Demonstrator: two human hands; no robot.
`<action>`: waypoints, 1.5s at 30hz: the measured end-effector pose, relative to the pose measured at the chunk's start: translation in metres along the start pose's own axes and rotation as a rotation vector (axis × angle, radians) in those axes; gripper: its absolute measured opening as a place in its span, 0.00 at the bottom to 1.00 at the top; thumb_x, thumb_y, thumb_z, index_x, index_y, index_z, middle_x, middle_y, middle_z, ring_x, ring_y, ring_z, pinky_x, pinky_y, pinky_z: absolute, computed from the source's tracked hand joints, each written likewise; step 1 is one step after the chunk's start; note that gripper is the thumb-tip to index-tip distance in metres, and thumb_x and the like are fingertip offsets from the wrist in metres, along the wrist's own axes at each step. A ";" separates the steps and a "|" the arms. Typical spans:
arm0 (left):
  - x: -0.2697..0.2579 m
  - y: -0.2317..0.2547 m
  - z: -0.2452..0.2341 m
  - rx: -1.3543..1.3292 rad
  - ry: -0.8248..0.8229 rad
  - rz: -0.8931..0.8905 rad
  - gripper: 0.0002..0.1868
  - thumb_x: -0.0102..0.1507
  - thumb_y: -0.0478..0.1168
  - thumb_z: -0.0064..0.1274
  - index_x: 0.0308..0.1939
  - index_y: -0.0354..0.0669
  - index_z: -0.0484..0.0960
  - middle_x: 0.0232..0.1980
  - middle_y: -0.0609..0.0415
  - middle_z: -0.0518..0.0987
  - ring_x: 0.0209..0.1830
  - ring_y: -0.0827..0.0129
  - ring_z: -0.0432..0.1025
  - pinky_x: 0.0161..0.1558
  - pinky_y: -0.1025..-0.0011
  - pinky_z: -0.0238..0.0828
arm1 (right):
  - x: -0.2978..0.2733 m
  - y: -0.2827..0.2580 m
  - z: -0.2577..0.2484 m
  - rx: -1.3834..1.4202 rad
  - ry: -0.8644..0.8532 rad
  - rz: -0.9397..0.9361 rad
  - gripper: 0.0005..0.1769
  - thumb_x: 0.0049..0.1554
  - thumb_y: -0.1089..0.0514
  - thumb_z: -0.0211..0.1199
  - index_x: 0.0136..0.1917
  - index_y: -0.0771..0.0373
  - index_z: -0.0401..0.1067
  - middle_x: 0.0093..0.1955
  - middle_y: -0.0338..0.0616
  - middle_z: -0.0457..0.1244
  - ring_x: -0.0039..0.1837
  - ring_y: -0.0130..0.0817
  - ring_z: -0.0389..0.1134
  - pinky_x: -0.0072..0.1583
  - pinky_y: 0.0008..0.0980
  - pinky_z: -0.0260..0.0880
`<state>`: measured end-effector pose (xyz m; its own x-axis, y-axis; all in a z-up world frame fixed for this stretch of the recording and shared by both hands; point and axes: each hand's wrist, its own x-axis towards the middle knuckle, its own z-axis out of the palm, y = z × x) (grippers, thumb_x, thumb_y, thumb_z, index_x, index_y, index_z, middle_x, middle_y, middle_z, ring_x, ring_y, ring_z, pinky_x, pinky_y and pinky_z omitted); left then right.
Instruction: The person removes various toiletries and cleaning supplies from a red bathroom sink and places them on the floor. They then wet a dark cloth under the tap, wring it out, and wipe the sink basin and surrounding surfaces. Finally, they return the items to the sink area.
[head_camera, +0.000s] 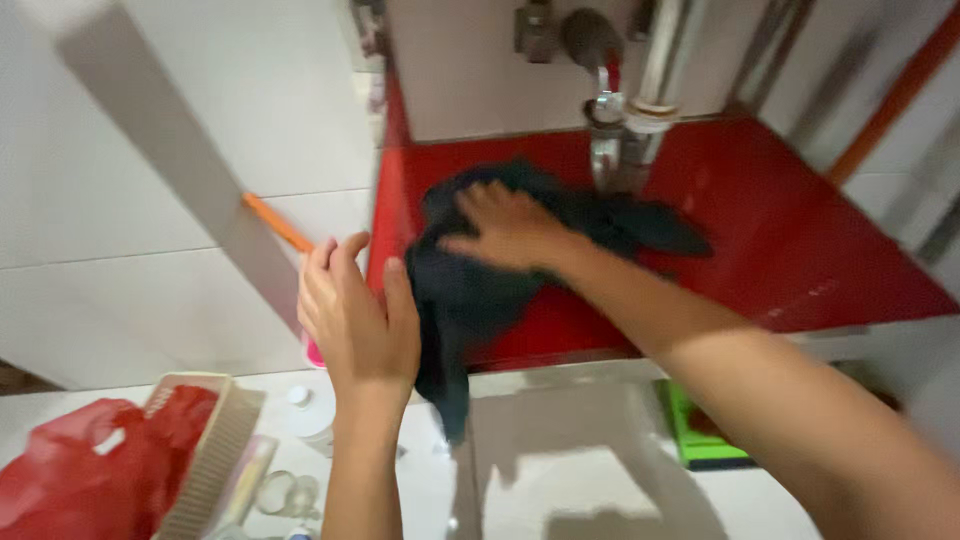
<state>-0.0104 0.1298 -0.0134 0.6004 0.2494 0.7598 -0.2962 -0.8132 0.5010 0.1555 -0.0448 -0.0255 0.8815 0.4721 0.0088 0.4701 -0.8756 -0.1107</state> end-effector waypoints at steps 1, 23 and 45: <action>0.003 -0.006 -0.004 0.063 0.030 -0.011 0.21 0.70 0.44 0.50 0.63 0.35 0.74 0.67 0.33 0.68 0.70 0.39 0.61 0.68 0.46 0.54 | 0.032 0.008 0.003 0.019 -0.022 0.104 0.54 0.57 0.23 0.46 0.82 0.61 0.48 0.84 0.53 0.45 0.82 0.51 0.46 0.76 0.55 0.52; -0.032 0.016 -0.012 -0.189 0.070 -0.033 0.36 0.71 0.50 0.50 0.77 0.34 0.57 0.84 0.35 0.46 0.87 0.41 0.41 0.81 0.45 0.31 | -0.148 -0.016 -0.010 0.093 0.046 -0.014 0.37 0.62 0.41 0.47 0.83 0.47 0.50 0.84 0.43 0.40 0.83 0.51 0.38 0.76 0.58 0.37; -0.029 0.092 0.050 -0.435 -0.161 -0.159 0.39 0.68 0.47 0.53 0.74 0.27 0.55 0.77 0.34 0.58 0.78 0.47 0.53 0.76 0.57 0.48 | -0.063 0.098 -0.141 0.845 1.047 0.174 0.47 0.59 0.41 0.65 0.76 0.71 0.49 0.70 0.62 0.58 0.69 0.50 0.63 0.71 0.47 0.64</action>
<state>-0.0180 0.0213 -0.0103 0.7605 0.2400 0.6033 -0.4537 -0.4683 0.7582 0.1526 -0.1744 0.1031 0.7245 -0.2666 0.6356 0.5130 -0.4073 -0.7556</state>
